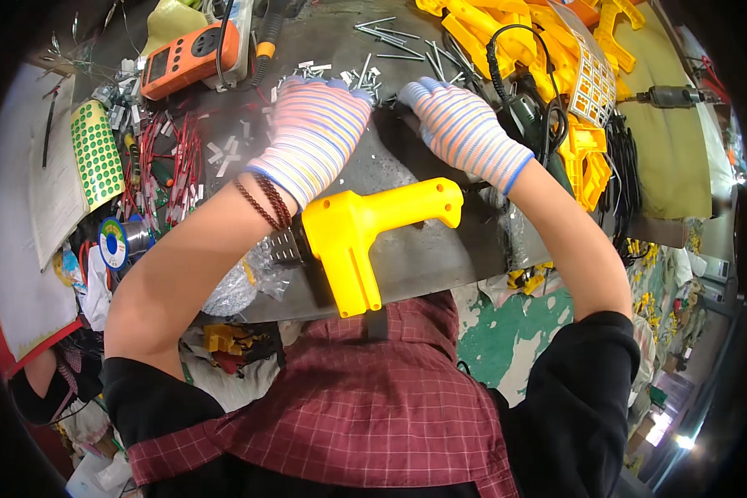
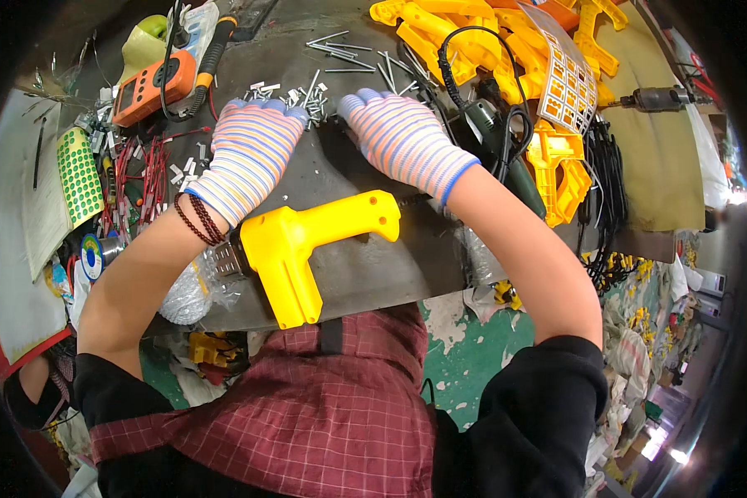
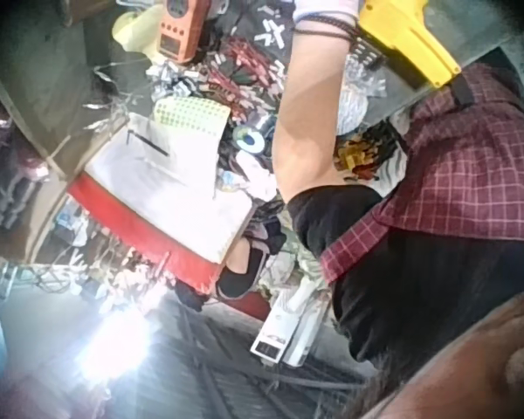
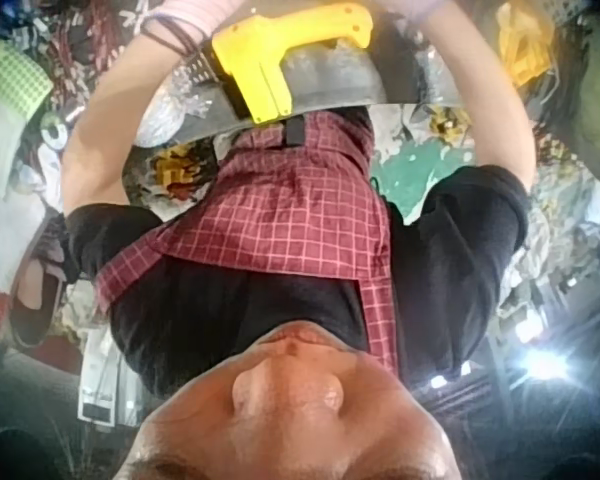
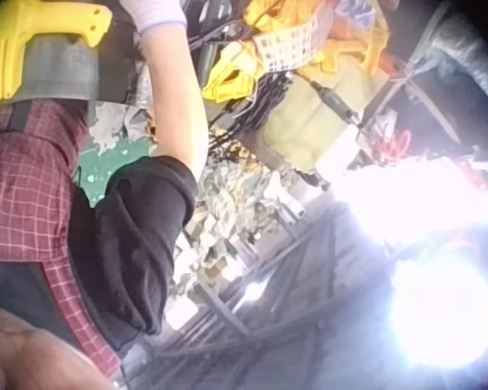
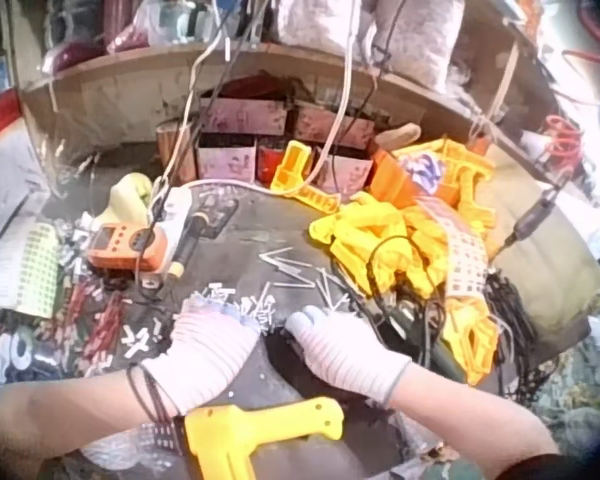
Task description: Assemble the internal components and shell of a yellow heat gun, including soldering wires and fitting the heating element.
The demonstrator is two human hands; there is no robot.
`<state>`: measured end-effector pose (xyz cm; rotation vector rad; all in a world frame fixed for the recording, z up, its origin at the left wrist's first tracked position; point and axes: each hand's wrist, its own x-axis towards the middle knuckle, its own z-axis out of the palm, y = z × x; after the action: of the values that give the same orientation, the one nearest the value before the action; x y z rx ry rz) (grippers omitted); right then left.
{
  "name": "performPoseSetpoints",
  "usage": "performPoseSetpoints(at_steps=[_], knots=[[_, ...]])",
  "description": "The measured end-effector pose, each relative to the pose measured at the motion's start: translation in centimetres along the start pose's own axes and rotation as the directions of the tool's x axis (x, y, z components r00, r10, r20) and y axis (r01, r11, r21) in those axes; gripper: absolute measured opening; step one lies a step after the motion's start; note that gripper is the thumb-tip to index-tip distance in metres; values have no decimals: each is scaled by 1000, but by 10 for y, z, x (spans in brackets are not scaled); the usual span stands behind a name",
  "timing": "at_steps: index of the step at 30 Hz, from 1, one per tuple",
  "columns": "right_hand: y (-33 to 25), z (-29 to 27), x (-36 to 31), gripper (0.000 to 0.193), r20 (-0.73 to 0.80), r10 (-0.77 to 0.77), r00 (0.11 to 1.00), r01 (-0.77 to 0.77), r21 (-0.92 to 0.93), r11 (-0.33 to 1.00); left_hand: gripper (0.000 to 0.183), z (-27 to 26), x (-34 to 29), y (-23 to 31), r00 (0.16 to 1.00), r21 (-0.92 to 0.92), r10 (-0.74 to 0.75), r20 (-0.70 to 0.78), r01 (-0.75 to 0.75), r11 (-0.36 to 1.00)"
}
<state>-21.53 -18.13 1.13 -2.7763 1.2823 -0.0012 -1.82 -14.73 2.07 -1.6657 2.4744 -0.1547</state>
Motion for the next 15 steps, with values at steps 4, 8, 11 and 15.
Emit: performPoseSetpoints(at_steps=[4, 8, 11, 15], knots=[[13, -1, -10, 25, -20, 28, 999, -24, 181, 983, 18, 2, 7, 2, 993, 77, 114, 21, -115, 990], [1, -7, -2, 26, 24, 27, 999, -28, 52, 998, 18, -6, 13, -5, 990, 10, 103, 99, -105, 994], [2, -9, -2, 25, 28, -19, 999, 17, 44, 999, 20, 6, 7, -16, 993, -94, 118, -14, -119, 988], [13, -14, -9, 17, -57, 107, 993, -81, 348, 934, 24, 32, -7, -37, 972, -301, 89, -216, -153, 941]])
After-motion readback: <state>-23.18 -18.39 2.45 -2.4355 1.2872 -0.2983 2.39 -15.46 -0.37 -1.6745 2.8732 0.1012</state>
